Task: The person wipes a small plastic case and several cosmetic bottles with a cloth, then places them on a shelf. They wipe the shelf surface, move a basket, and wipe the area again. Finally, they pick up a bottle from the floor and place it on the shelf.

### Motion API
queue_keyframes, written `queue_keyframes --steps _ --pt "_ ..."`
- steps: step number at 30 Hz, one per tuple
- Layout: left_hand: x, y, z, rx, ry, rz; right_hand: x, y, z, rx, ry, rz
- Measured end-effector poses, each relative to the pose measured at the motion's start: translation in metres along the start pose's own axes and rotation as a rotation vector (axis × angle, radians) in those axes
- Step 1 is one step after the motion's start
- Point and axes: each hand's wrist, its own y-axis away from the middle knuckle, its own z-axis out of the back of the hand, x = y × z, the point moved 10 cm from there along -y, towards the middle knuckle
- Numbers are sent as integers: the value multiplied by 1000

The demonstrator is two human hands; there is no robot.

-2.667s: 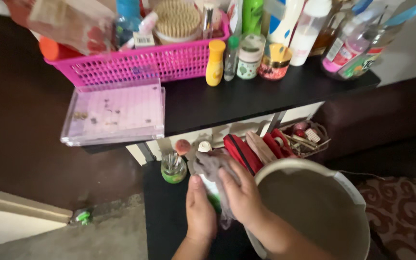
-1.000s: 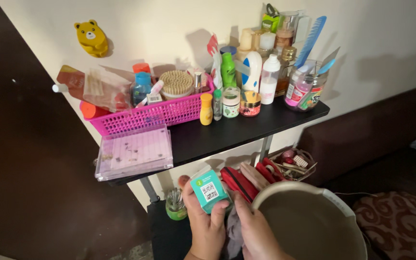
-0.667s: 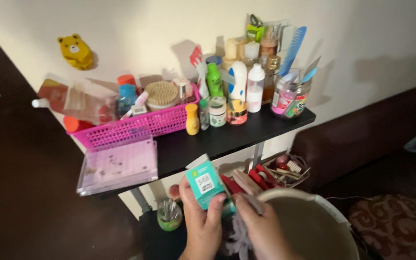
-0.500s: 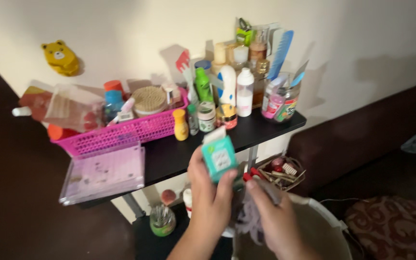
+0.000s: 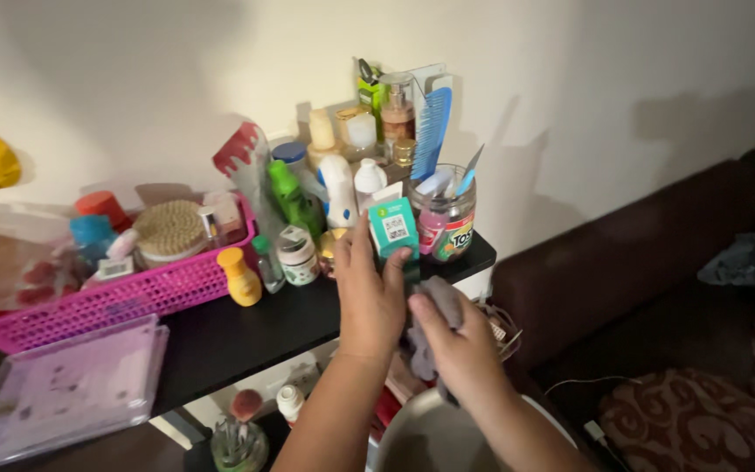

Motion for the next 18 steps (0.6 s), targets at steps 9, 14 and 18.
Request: queue_keyframes --steps 9,14,18 --pt "-10 -10 1 -33 -214 -54 -22 -21 -1 81 97 -29" --pt "-9 -18 -1 6 -258 -36 -32 -18 -3 107 -24 -146" --pt "-10 -20 -1 34 -265 -15 -37 -11 -6 111 -26 -174"
